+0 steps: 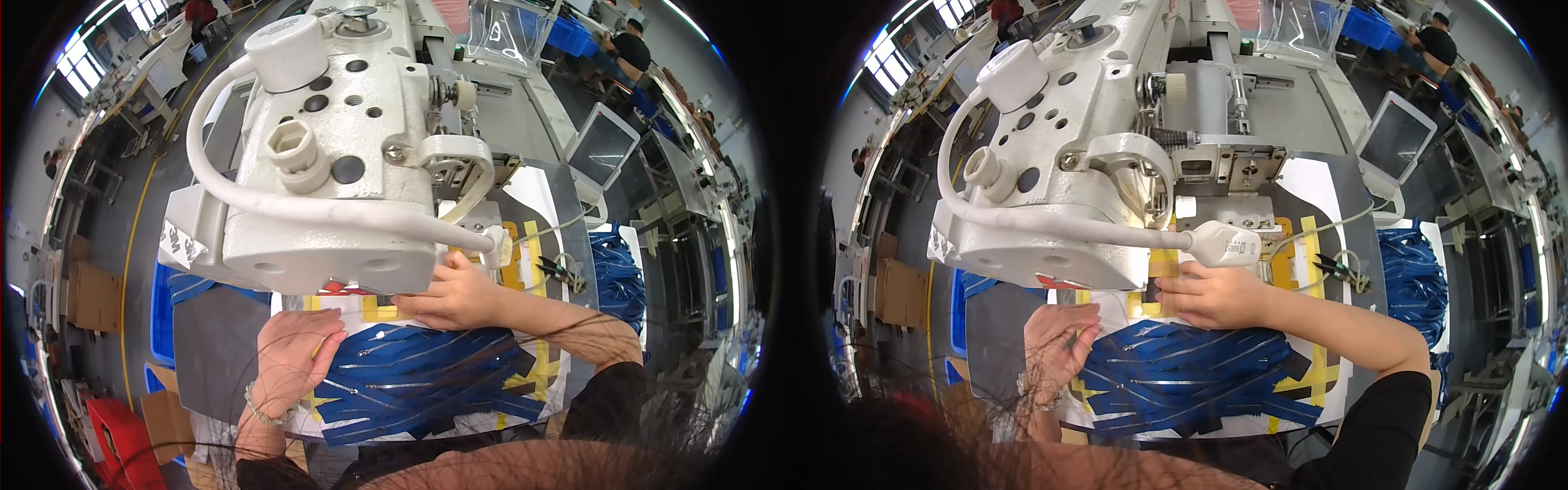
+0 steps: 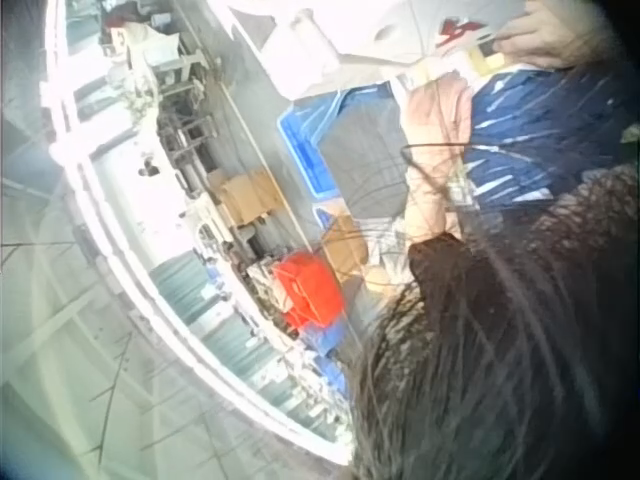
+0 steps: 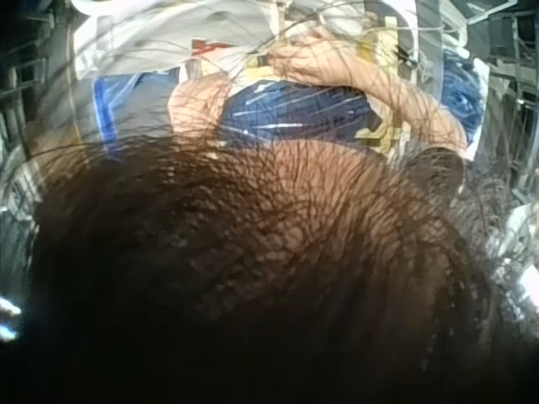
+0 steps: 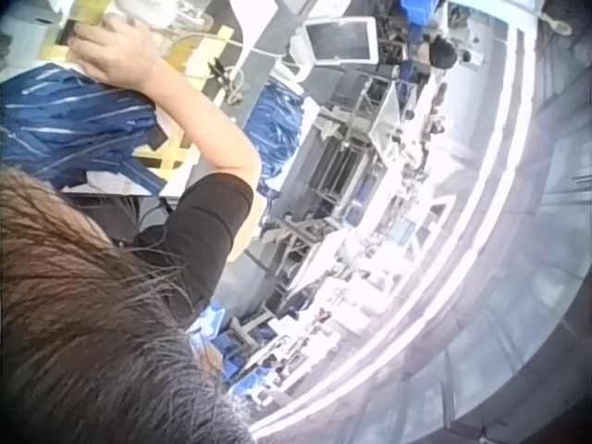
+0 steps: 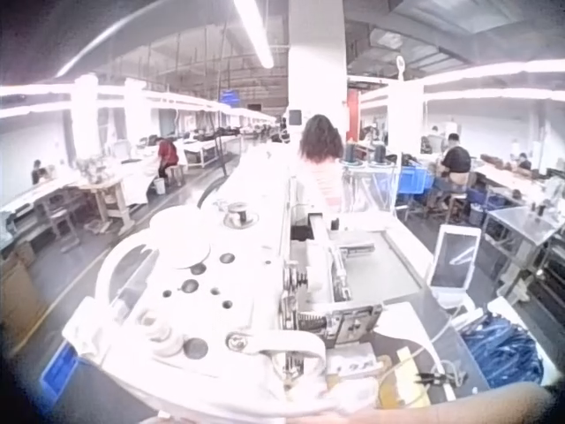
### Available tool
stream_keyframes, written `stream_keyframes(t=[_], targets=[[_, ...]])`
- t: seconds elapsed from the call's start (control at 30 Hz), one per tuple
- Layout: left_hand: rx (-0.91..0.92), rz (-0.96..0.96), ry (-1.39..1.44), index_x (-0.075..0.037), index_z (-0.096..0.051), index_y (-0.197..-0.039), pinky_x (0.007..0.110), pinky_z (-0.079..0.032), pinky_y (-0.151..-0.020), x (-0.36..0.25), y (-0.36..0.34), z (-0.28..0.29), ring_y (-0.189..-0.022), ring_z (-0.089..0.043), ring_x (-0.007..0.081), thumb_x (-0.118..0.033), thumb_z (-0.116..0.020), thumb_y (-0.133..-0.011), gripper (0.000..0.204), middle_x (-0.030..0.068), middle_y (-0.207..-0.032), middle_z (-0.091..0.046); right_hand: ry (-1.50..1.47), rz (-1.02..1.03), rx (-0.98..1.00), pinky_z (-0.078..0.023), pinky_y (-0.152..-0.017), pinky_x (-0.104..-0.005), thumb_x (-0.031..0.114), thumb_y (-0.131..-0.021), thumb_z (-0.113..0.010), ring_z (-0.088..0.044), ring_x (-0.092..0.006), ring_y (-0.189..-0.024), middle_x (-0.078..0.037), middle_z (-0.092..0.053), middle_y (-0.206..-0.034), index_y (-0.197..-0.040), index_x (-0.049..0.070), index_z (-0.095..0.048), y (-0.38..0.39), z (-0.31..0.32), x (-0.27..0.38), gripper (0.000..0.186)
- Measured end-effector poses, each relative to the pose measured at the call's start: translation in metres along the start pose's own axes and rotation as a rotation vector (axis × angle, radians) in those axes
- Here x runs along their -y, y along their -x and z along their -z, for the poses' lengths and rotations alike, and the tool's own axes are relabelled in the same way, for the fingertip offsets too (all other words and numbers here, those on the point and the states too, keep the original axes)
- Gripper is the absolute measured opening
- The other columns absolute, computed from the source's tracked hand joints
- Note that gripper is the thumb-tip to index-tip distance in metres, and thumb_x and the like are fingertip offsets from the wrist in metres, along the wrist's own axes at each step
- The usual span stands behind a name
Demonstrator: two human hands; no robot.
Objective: Sewing blue zippers onto matching blue fabric strips using an industrial sewing machine.
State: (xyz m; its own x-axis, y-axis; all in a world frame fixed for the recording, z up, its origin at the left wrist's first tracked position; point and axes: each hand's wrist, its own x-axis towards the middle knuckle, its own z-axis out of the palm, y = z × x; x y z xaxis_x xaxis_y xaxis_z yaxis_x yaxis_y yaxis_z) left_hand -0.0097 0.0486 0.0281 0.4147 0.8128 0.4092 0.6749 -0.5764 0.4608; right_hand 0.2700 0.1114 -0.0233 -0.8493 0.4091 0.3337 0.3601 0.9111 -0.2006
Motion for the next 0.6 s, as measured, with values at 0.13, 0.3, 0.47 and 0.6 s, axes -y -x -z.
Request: stream_keyframes(t=[0.13,0.3,0.47,0.6], targets=[[0.201,0.081,0.162,-0.01,-0.064,-0.086,0.036,-0.047,-0.069,-0.002,-0.002,-0.008,-0.072,-0.058,0.0275,-0.008,-0.067,-0.078,0.009,0.0076,-0.075,-0.061,0.092,-0.018,-0.003,-0.053,-0.067,-0.0264,0.027,-0.081,-0.065,-0.056,-0.016,-0.103,0.003,-0.057,-0.124,-0.12,0.019,-0.058,0.002,-0.004,0.006,0.04],[0.38,0.095,0.205,-0.009,-0.062,-0.087,0.036,-0.046,-0.071,0.0,0.006,-0.006,-0.078,-0.057,0.0259,-0.008,-0.067,-0.076,0.012,0.0063,-0.079,-0.059,0.057,-0.061,0.014,-0.05,-0.068,-0.0318,0.028,-0.082,-0.065,-0.054,-0.0151,-0.104,0.003,-0.057,-0.125,-0.122,0.017,-0.056,0.003,0.004,0.01,0.043],[0.441,0.045,0.092,-0.012,-0.062,-0.091,0.034,-0.043,-0.077,0.004,0.025,-0.001,-0.085,-0.055,0.0229,-0.008,-0.068,-0.075,0.018,0.0042,-0.085,-0.056,-0.166,-0.232,-0.005,-0.035,-0.088,-0.0362,0.021,-0.078,-0.071,-0.057,-0.0186,-0.1,-0.001,-0.064,-0.11,-0.115,0.012,-0.062,0.01,0.024,0.025,0.038],[0.542,-0.058,0.191,-0.015,-0.062,-0.096,0.035,-0.039,-0.079,-0.003,0.047,0.006,-0.09,-0.053,0.0219,-0.016,-0.072,-0.073,0.026,0.0022,-0.091,-0.054,-0.412,-0.233,0.01,-0.036,-0.07,-0.0325,0.019,-0.078,-0.072,-0.057,-0.0188,-0.074,0.0,-0.06,-0.078,-0.084,0.012,-0.062,0.022,0.028,0.056,0.014]])
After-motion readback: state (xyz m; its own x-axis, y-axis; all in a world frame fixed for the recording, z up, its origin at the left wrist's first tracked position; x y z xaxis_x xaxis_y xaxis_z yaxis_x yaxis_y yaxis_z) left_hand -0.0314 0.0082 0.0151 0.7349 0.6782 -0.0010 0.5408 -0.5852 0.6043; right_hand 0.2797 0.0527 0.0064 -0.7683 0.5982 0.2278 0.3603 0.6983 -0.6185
